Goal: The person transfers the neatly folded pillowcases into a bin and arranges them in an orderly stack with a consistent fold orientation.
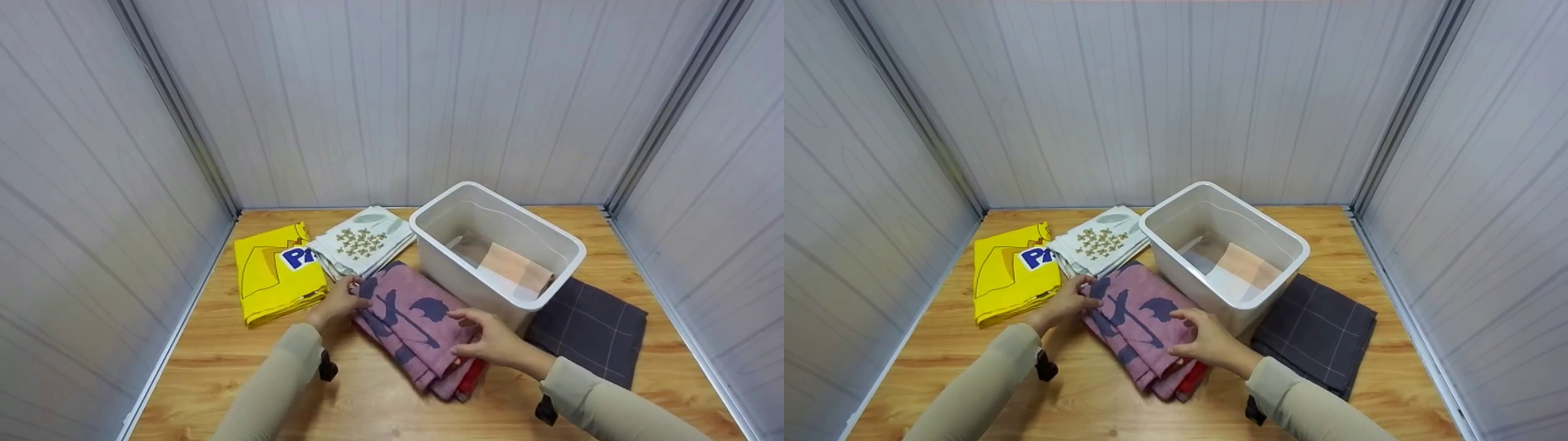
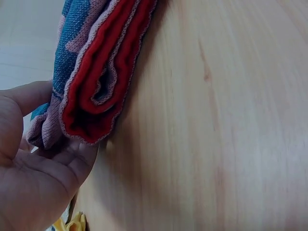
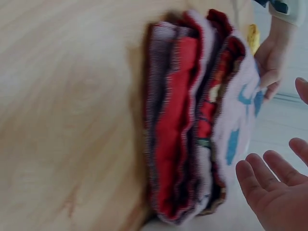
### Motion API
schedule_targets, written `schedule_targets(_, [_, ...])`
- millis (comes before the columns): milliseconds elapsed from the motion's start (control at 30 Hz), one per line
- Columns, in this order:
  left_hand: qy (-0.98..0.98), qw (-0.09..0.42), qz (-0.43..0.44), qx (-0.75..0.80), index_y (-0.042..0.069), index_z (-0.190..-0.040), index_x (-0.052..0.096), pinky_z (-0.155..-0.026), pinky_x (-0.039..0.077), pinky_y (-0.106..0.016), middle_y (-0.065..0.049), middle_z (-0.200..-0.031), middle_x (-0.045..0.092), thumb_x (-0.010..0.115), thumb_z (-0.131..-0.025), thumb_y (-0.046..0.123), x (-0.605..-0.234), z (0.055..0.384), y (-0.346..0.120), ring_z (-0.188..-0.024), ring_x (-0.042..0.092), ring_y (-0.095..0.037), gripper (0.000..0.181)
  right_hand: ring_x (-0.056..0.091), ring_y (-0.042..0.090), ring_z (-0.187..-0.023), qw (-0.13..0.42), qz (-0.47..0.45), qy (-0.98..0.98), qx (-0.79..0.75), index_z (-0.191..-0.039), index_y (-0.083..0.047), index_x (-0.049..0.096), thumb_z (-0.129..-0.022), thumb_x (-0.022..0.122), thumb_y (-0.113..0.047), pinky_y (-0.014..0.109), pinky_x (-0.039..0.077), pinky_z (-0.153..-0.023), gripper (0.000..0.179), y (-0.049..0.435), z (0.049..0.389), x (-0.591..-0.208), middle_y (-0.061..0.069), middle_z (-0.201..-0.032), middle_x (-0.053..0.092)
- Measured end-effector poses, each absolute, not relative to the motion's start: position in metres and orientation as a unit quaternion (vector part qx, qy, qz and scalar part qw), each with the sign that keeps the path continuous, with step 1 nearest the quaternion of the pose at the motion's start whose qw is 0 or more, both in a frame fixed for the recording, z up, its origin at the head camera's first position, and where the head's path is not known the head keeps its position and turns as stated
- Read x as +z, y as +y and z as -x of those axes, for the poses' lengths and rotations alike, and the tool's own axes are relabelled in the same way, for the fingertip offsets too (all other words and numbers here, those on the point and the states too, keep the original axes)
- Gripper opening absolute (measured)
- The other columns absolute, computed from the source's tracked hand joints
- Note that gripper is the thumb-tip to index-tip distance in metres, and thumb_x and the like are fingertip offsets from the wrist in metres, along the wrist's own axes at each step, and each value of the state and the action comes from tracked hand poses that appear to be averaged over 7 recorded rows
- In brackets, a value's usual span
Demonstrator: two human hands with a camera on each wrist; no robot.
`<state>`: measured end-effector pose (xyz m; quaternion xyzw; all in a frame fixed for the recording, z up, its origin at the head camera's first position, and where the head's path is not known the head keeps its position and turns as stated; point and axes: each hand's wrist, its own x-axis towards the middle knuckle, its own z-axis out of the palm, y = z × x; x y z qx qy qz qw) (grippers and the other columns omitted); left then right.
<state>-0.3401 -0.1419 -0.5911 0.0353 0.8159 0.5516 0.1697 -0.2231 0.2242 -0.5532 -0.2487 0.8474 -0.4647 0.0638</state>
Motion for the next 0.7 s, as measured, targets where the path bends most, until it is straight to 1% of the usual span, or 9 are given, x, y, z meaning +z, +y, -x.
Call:
schedule_targets(167, [0.803, 0.17, -0.02, 0.571, 0.005, -0.151, 0.057, -0.111, 0.052, -0.045, -0.018, -0.138, 0.064, 0.082, -0.095, 0.011, -0.593, 0.339, -0.141, -0.118, 0.062, -0.028, 0.062, 0.069, 0.047, -0.12, 0.076, 0.242, 0.85, -0.462, -0.143, 0.009, 0.062, -0.088, 0.09, -0.015, 0.059, 0.058, -0.104, 0.066, 0.224, 0.223, -0.562, 0.029, -0.138, 0.068])
schedule_targets(267, [0.8, 0.168, -0.017, 0.576, 0.004, -0.151, 0.059, -0.119, 0.048, -0.05, -0.018, -0.141, 0.066, 0.082, -0.093, 0.007, -0.592, 0.339, -0.141, -0.123, 0.063, -0.03, 0.062, 0.069, 0.047, -0.12, 0.075, 0.24, 0.849, -0.464, -0.143, 0.01, 0.061, -0.088, 0.09, -0.014, 0.059, 0.058, -0.104, 0.066, 0.224, 0.224, -0.565, 0.03, -0.138, 0.068])
schedule_targets(367, [0.808, 0.164, -0.018, 0.566, 0.001, -0.147, 0.061, -0.123, 0.043, -0.053, -0.021, -0.145, 0.064, 0.083, -0.09, 0.003, -0.589, 0.339, -0.145, -0.129, 0.059, -0.033, 0.062, 0.069, 0.047, -0.119, 0.071, 0.237, 0.849, -0.467, -0.142, 0.01, 0.061, -0.089, 0.089, -0.013, 0.058, 0.058, -0.103, 0.065, 0.222, 0.225, -0.566, 0.029, -0.135, 0.07])
schedule_targets(433, [0.815, 0.172, -0.019, 0.553, 0.001, -0.145, 0.061, -0.124, 0.04, -0.054, -0.021, -0.146, 0.061, 0.084, -0.088, 0.004, -0.587, 0.338, -0.15, -0.13, 0.055, -0.034, 0.061, 0.07, 0.046, -0.116, 0.066, 0.234, 0.85, -0.467, -0.142, 0.01, 0.062, -0.089, 0.09, -0.013, 0.057, 0.059, -0.102, 0.064, 0.221, 0.227, -0.567, 0.029, -0.131, 0.071])
schedule_targets(533, [0.828, 0.197, -0.023, 0.524, 0.002, -0.14, 0.061, -0.122, 0.04, -0.053, -0.02, -0.143, 0.059, 0.085, -0.088, 0.008, -0.584, 0.336, -0.159, -0.129, 0.053, -0.034, 0.058, 0.071, 0.044, -0.113, 0.053, 0.229, 0.856, -0.461, -0.14, 0.009, 0.064, -0.088, 0.09, -0.013, 0.056, 0.06, -0.1, 0.063, 0.22, 0.228, -0.567, 0.027, -0.128, 0.073])
schedule_targets(700, [0.84, 0.227, -0.027, 0.491, 0.005, -0.14, 0.059, -0.122, 0.043, -0.055, -0.02, -0.142, 0.061, 0.086, -0.09, 0.014, -0.581, 0.33, -0.175, -0.127, 0.056, -0.035, 0.058, 0.069, 0.041, -0.113, 0.023, 0.221, 0.864, -0.451, -0.139, 0.008, 0.066, -0.087, 0.092, -0.014, 0.051, 0.059, -0.101, 0.061, 0.219, 0.23, -0.567, 0.025, -0.131, 0.073])
